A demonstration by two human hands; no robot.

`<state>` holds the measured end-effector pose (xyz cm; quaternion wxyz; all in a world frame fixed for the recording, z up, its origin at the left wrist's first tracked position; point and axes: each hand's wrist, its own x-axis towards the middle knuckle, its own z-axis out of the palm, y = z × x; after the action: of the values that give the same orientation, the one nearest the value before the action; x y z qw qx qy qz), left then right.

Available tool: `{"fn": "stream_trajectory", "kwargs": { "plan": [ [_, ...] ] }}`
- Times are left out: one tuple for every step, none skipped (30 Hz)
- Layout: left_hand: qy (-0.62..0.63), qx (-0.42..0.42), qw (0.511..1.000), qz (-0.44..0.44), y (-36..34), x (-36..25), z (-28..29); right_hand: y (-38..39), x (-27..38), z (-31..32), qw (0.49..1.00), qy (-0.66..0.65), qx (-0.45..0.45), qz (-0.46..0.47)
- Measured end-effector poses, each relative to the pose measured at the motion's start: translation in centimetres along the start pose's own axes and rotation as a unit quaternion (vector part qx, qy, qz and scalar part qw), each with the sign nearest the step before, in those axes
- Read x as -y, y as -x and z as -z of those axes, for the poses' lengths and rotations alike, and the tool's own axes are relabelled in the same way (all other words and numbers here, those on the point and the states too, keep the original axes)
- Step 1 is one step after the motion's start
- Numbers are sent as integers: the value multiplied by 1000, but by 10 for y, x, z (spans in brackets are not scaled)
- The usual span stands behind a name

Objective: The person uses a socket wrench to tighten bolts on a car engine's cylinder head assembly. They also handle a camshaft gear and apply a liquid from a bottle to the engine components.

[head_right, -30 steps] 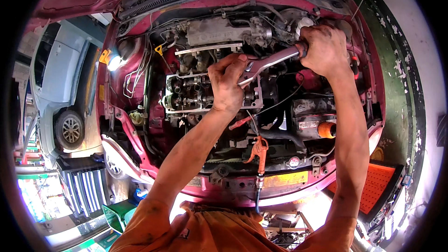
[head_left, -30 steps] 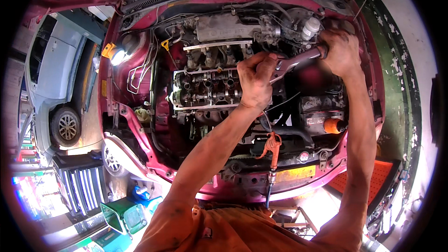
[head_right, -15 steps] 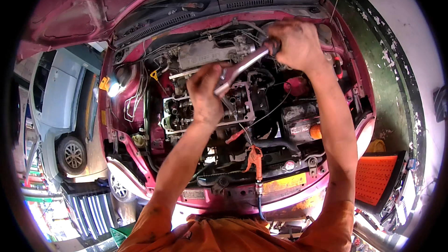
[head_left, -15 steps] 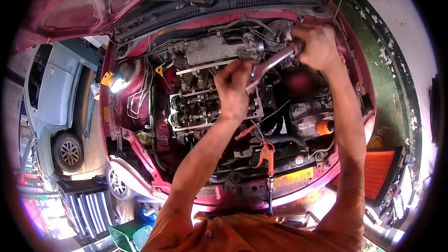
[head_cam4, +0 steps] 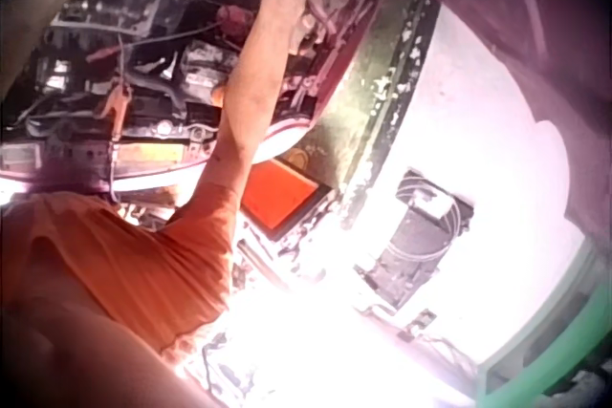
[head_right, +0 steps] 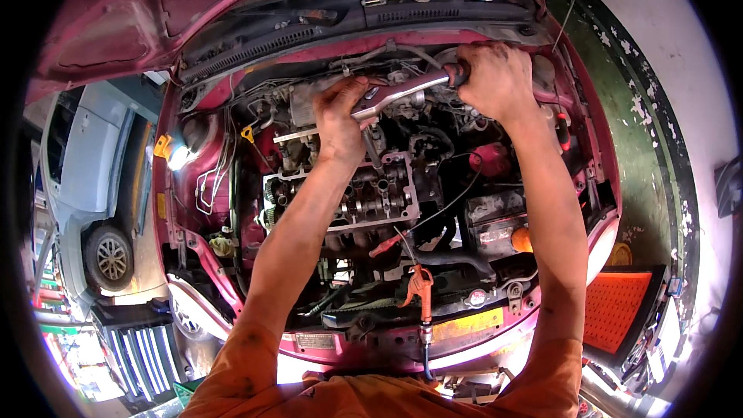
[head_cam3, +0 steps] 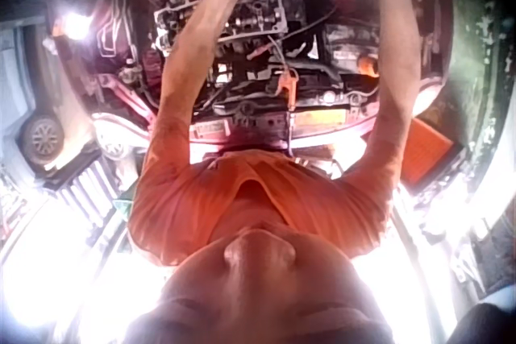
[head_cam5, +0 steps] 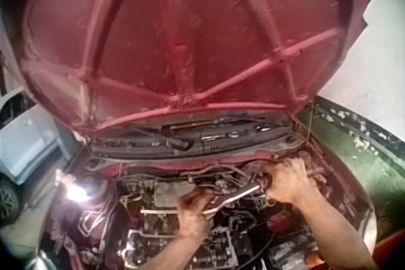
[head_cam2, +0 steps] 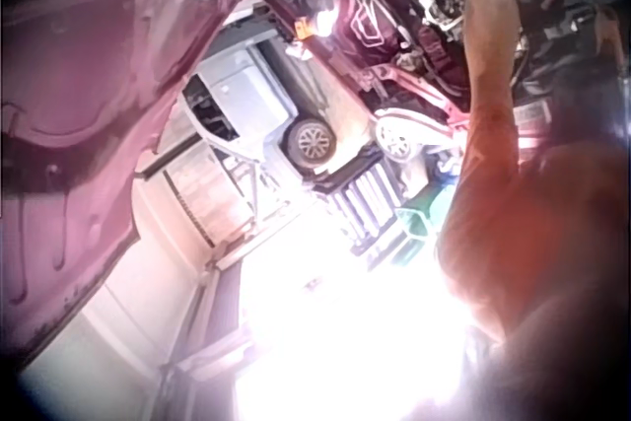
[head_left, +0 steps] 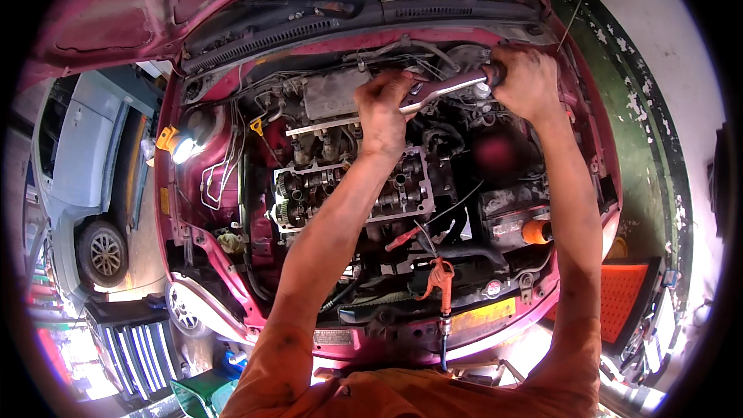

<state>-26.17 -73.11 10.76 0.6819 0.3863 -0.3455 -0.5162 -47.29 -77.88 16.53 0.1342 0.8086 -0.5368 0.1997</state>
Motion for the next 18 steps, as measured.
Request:
{"fn": "stream_trajectory", "kwargs": {
  "plan": [
    [0,5,1000,3,-4,9,5,1,1,-2,1000,5,16,-16],
    [1,11,1000,5,-7,17,9,2,0,-8,1000,-2,6,-5],
    [3,18,1000,8,-9,19,8,5,-3,-13,1000,-6,-5,5],
    [-3,50,999,15,-10,19,11,6,-6,-17,1000,-10,-15,15],
    [-5,56,998,22,-12,21,9,10,-8,-17,1000,9,-11,2],
    [-8,59,998,30,-12,15,5,14,-5,-15,1000,26,-5,-9],
    [-10,61,997,38,-12,13,4,19,-2,-13,999,43,1,-20],
    [-16,90,994,55,-19,16,7,29,0,-11,998,44,10,-40],
    [-10,103,992,75,-25,16,8,39,4,-4,998,45,14,-46],
    [-6,113,989,94,-30,16,11,49,9,-1,998,40,19,-49],
    [-3,123,986,114,-35,16,13,58,14,3,998,36,23,-53],
    [-5,142,981,129,-38,17,13,68,18,10,998,29,32,-38],
    [-5,171,976,138,-43,17,16,76,23,17,999,20,38,-23],
    [-6,199,969,146,-47,16,20,83,29,25,999,11,45,-8],
    [-6,228,962,154,-49,15,21,90,37,37,996,-8,90,26],
    [-11,224,964,146,-48,14,20,96,47,51,989,-27,134,61],
    [-17,219,966,138,-45,14,20,97,53,60,978,-47,178,96],
    [-23,218,967,131,-41,13,18,95,54,67,971,-77,208,93]
  ]
}}
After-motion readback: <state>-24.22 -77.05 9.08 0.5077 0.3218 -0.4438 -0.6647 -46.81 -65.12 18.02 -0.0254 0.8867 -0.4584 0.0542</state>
